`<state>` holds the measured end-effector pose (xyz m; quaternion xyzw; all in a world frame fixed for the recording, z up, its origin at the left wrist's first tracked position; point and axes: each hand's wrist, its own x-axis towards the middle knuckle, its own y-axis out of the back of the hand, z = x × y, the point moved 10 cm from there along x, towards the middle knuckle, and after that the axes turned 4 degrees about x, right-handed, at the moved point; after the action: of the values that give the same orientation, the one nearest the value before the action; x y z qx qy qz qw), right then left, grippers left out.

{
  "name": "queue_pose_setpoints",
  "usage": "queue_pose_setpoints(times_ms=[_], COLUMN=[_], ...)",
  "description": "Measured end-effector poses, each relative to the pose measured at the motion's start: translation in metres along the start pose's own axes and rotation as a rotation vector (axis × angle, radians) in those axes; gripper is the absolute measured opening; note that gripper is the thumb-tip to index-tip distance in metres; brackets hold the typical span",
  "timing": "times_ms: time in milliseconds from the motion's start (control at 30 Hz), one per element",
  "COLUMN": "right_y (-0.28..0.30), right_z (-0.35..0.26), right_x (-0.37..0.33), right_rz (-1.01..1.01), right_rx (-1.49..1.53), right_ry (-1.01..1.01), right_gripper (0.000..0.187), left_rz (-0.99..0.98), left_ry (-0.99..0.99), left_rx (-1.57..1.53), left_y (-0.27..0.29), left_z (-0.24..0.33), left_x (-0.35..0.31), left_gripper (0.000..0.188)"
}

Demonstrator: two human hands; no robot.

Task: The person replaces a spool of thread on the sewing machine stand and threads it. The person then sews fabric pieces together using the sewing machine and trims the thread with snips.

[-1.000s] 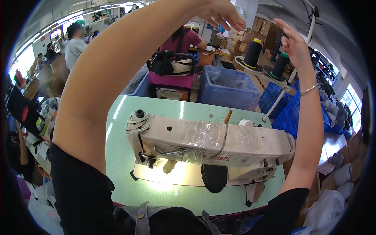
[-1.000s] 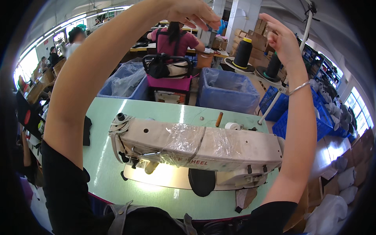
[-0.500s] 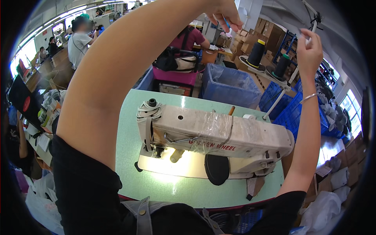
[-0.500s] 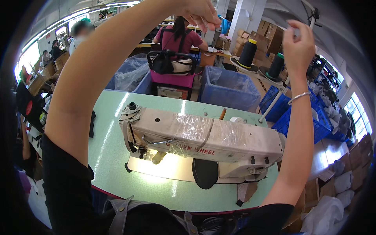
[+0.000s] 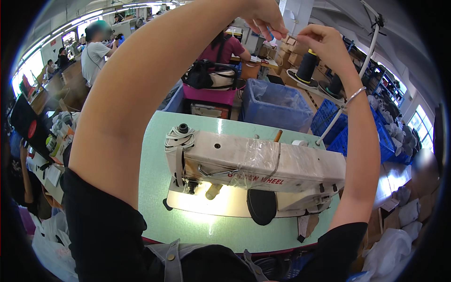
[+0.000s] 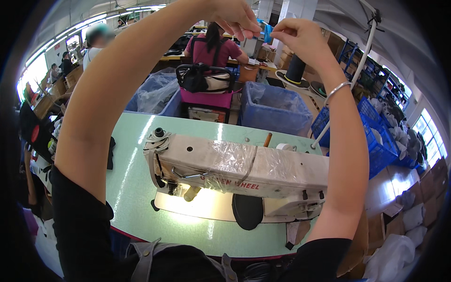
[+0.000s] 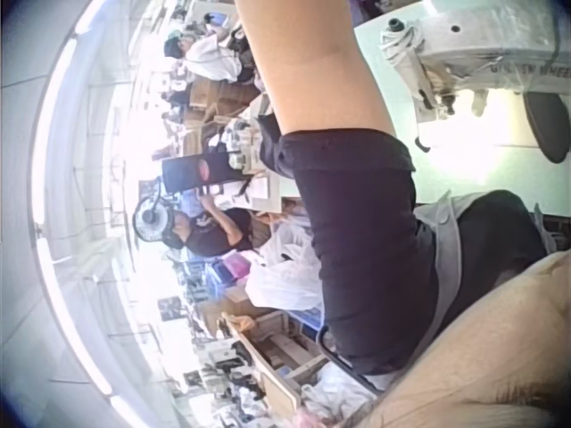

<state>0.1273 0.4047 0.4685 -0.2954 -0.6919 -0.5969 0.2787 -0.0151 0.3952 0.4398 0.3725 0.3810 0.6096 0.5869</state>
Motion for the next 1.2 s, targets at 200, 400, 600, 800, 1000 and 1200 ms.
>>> queue_pose_setpoints(times_ms=[200, 400, 600, 800, 1000, 1200], right_y=[0.053, 0.060, 0.048, -0.012, -0.059, -0.064], right_z=[0.044, 0.072, 0.021, -0.027, -0.036, -0.017], right_x=[-0.011, -0.018, -0.015, -0.010, -0.001, -0.005], right_rz=[0.236, 0.250, 0.347, 0.056, -0.135, -0.145], right_rx=[0.107, 0.011, -0.401, -0.004, 0.130, 0.148], right_ry=[-0.187, -0.248, 0.024, -0.024, -0.080, -0.114], right_gripper=[0.020, 0.020, 0.022, 0.037, 0.040, 0.028], left_rz=[-0.029, -0.006, 0.004, -0.061, -0.022, -0.010], left_ry=[-0.034, -0.034, -0.033, -0.015, 0.028, 0.041], left_rx=[-0.153, -0.272, -0.227, -0.179, -0.126, -0.114], left_y=[-0.009, -0.010, -0.010, -0.016, -0.018, -0.020], left_z=[-0.017, -0.025, -0.026, -0.022, -0.026, -0.032], left_x=[0.003, -0.002, -0.001, -0.003, -0.018, -0.027], left_gripper=[0.025, 0.020, 0.018, 0.020, 0.027, 0.029])
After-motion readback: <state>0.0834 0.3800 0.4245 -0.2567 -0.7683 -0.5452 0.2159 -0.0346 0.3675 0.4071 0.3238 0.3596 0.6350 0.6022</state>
